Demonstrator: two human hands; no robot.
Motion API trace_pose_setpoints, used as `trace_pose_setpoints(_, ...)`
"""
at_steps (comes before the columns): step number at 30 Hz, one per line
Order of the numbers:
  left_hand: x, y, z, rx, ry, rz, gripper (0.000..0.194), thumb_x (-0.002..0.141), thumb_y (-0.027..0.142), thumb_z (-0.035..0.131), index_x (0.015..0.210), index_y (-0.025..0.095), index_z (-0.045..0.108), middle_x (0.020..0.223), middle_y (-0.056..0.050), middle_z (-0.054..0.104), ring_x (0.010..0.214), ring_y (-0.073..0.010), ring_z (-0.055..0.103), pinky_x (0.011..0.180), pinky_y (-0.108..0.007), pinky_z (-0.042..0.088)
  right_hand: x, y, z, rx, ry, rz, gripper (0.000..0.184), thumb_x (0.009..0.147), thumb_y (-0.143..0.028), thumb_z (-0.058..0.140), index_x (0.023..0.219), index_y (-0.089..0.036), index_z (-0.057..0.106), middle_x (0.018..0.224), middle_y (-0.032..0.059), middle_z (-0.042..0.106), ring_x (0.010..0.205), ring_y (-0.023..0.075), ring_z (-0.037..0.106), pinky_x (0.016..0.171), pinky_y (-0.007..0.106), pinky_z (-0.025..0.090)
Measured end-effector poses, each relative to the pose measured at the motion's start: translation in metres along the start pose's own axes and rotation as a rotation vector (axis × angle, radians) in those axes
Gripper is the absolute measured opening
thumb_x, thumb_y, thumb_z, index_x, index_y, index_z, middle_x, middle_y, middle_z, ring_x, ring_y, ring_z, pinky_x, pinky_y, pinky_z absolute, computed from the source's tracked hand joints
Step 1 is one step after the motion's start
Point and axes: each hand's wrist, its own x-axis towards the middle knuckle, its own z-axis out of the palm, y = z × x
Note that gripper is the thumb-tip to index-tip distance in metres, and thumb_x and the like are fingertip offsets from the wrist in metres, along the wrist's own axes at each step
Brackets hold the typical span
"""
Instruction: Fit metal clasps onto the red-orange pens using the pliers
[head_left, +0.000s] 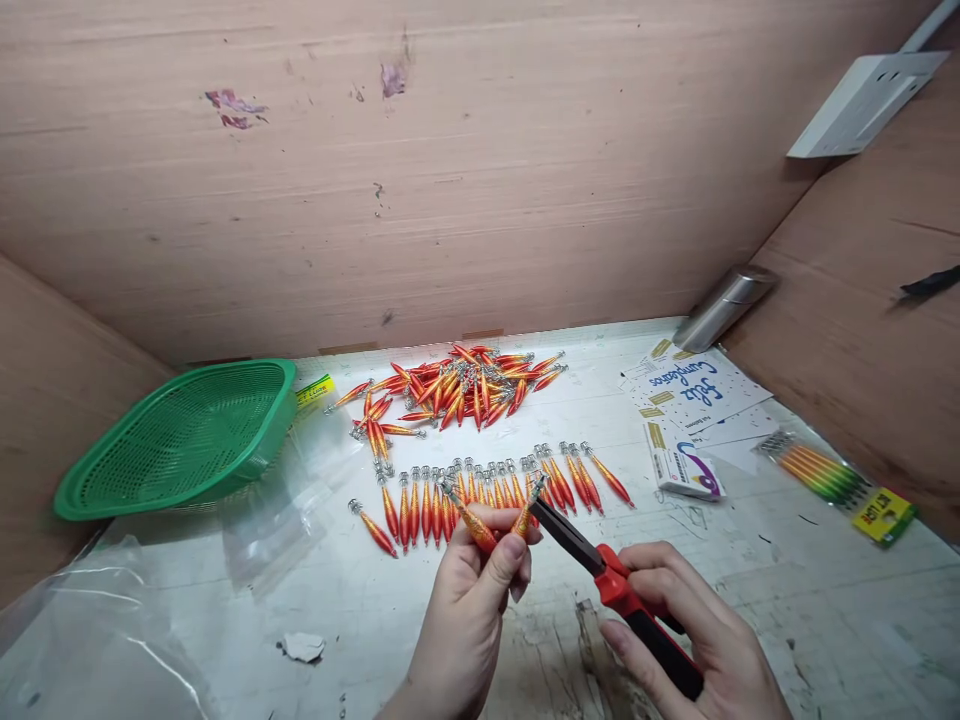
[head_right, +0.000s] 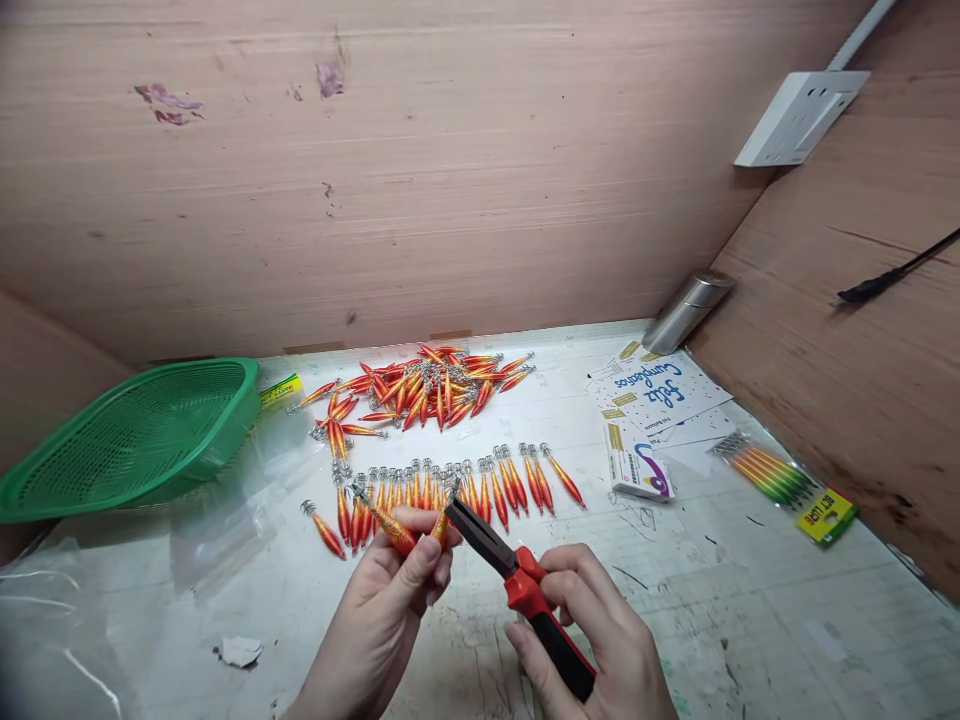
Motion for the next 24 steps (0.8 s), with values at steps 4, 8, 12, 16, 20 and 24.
trace_pose_setpoints(4,-0.003,-0.003,-0.003,0.062,0.022,0.039,0.029,0.075,0.044,0.082,0.087,0.020,0.069,0.074,0.001,0.060,0.065,-0.0105,0.047,0.063,-0.025,0.038,0.001,-0.003,-0.001,-0.012,-0.011,0.004,0.006,0.092,-0.023,0.060,0.088,-0.023,0.055,0.091,0.0042,0.059,0.077,0.0149,0.066,0.065,0.021,0.055)
trace_pose_setpoints(8,-0.005,-0.006,-0.005,0.109,0.051,0.089,0.028,0.078,0.046,0.078,0.088,0.021,0.069,0.073,0.002,0.056,0.066,-0.0117,0.046,0.064,-0.026,0.037,0.002,-0.003,-0.003,-0.016,-0.027,-0.007,0.007,0.092,-0.023,0.059,0.088,-0.023,0.053,0.092,0.0043,0.059,0.078,0.0148,0.066,0.066,0.021,0.055)
trace_pose_setpoints(12,-0.005,-0.006,-0.005,0.141,0.069,0.096,0.030,0.079,0.047,0.077,0.090,0.021,0.070,0.073,0.002,0.055,0.066,-0.0116,0.044,0.064,-0.026,0.037,0.004,-0.003,-0.005,-0.013,-0.034,-0.017,0.008,0.092,-0.023,0.059,0.088,-0.023,0.052,0.090,0.0036,0.059,0.077,0.0144,0.065,0.065,0.021,0.054)
trace_pose_setpoints(16,-0.005,-0.003,-0.005,0.106,0.099,0.093,0.032,0.077,0.049,0.078,0.095,0.023,0.072,0.071,0.002,0.055,0.069,-0.0128,0.045,0.068,-0.026,0.038,0.007,-0.005,-0.007,-0.006,-0.048,-0.013,0.007,0.093,-0.024,0.058,0.088,-0.023,0.053,0.090,0.0037,0.058,0.077,0.0142,0.065,0.064,0.020,0.054)
trace_pose_setpoints(20,-0.004,-0.004,-0.009,0.118,0.070,0.069,0.039,0.079,0.049,0.076,0.107,0.022,0.074,0.074,0.000,0.056,0.071,-0.0133,0.044,0.069,-0.027,0.038,0.007,-0.005,-0.008,0.012,-0.058,0.003,0.007,0.092,-0.023,0.059,0.087,-0.023,0.054,0.091,0.0047,0.059,0.079,0.0155,0.066,0.066,0.022,0.055)
trace_pose_setpoints(24,-0.005,-0.005,-0.013,0.128,0.051,0.054,0.039,0.081,0.046,0.076,0.112,0.022,0.074,0.076,0.000,0.055,0.072,-0.0137,0.043,0.069,-0.027,0.038,0.006,-0.005,-0.008,0.036,-0.053,0.020,0.006,0.091,-0.022,0.059,0.087,-0.022,0.055,0.091,0.0049,0.060,0.079,0.0159,0.066,0.064,0.022,0.056)
